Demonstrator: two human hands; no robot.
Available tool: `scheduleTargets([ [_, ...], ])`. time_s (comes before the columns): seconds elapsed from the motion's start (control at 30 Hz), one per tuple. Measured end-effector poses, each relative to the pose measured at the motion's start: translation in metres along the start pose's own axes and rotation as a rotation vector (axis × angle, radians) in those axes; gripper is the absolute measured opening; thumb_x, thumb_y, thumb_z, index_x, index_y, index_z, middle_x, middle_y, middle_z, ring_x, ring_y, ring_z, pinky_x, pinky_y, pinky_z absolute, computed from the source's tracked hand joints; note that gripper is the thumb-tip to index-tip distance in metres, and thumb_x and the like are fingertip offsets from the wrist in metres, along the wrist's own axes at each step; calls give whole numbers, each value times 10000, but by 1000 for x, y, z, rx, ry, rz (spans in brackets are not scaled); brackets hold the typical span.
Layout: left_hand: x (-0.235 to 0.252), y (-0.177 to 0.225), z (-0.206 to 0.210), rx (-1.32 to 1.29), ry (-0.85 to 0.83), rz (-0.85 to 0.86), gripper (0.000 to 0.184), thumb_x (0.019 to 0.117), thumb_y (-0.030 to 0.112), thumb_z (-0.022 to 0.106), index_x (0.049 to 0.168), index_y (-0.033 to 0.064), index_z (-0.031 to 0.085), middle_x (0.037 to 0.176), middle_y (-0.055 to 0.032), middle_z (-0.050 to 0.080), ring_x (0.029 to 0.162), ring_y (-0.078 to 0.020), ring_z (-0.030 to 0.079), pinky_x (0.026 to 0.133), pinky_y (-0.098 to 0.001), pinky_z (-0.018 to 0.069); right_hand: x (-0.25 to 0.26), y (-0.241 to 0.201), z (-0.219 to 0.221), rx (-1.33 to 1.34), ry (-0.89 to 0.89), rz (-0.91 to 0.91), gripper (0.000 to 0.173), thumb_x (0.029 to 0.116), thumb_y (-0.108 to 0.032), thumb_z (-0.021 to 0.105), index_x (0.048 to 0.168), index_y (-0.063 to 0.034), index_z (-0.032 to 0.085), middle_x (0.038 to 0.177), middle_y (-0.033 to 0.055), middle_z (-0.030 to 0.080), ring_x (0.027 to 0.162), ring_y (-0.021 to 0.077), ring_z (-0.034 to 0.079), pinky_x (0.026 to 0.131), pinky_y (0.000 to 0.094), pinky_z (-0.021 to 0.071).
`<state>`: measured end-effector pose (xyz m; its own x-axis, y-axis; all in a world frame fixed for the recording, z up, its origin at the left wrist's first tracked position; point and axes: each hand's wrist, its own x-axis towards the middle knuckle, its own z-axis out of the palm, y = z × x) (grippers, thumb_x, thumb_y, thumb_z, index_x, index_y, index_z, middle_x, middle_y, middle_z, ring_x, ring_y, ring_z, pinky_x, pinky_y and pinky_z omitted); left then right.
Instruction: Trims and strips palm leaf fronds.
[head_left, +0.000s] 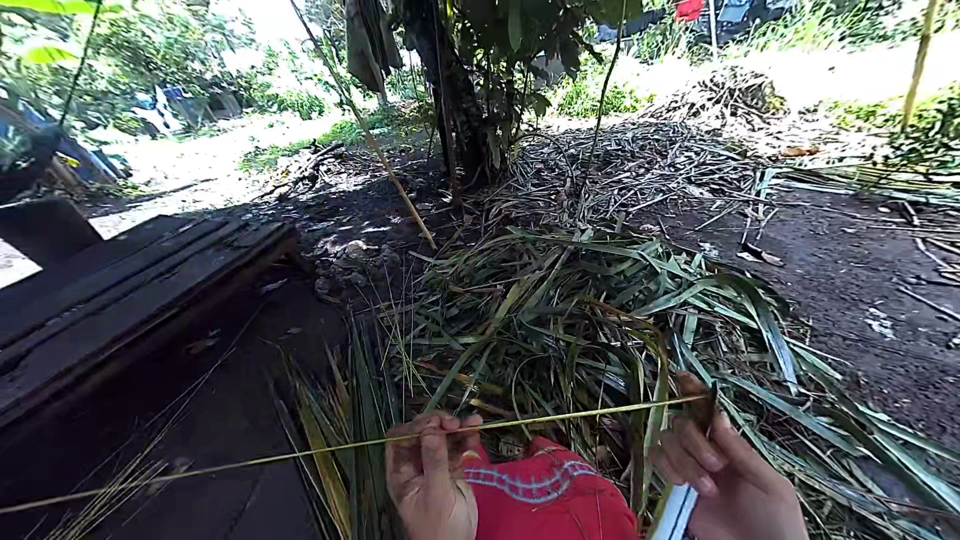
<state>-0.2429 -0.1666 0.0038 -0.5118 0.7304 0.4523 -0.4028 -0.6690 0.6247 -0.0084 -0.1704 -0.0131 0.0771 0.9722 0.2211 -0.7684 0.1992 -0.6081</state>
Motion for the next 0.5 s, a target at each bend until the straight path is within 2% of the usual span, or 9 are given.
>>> scheduleTargets([
  [0.07,-3,-8,1,23,-76,-44,91,992,284,644,1059,224,661,995,11,762,847,-115,761,734,-255,647,-2,-4,-8,-5,33,-10,294,1092,-330,425,1295,-233,615,610,-98,615,493,10,571,498,186,510],
  [0.17,-9,-14,5,38,-255,-82,174,921,218,745,1084,249,692,1022,50,749,904,-88,744,799,-265,641,-10,0,-11,-28,22,-16,306,1089,-339,437,1321,-245,615,622,-103,623,512,15,584,519,194,523],
  [0.23,-19,-16,11,76,-353,-128,186,902,161,764,1057,237,694,1024,92,735,930,-31,718,805,-219,622,-15,5,-9,-40,18,2,307,1084,-334,459,1335,-229,600,620,-104,617,508,18,579,517,200,522],
  [0.3,-28,-19,15,113,-423,-140,121,907,125,755,991,180,689,1003,85,730,934,-9,705,798,-189,607,-18,6,-6,-52,-16,53,315,1076,-343,480,1349,-223,581,619,-110,607,508,7,573,517,192,517],
  [0.37,-32,-21,14,151,-517,-114,77,918,97,741,924,112,666,992,43,725,945,-13,699,817,-186,596,-22,2,-5,-81,-119,156,353,1055,-352,522,1376,-224,592,643,-122,607,518,-12,553,515,173,490],
  [0.5,-36,-17,10,219,-717,-36,187,926,24,692,782,-32,586,949,-114,702,982,-117,701,899,-259,583,-27,-3,-2,-133,-288,388,350,1046,-370,537,1362,-246,621,643,-149,580,491,-46,496,468,141,428],
])
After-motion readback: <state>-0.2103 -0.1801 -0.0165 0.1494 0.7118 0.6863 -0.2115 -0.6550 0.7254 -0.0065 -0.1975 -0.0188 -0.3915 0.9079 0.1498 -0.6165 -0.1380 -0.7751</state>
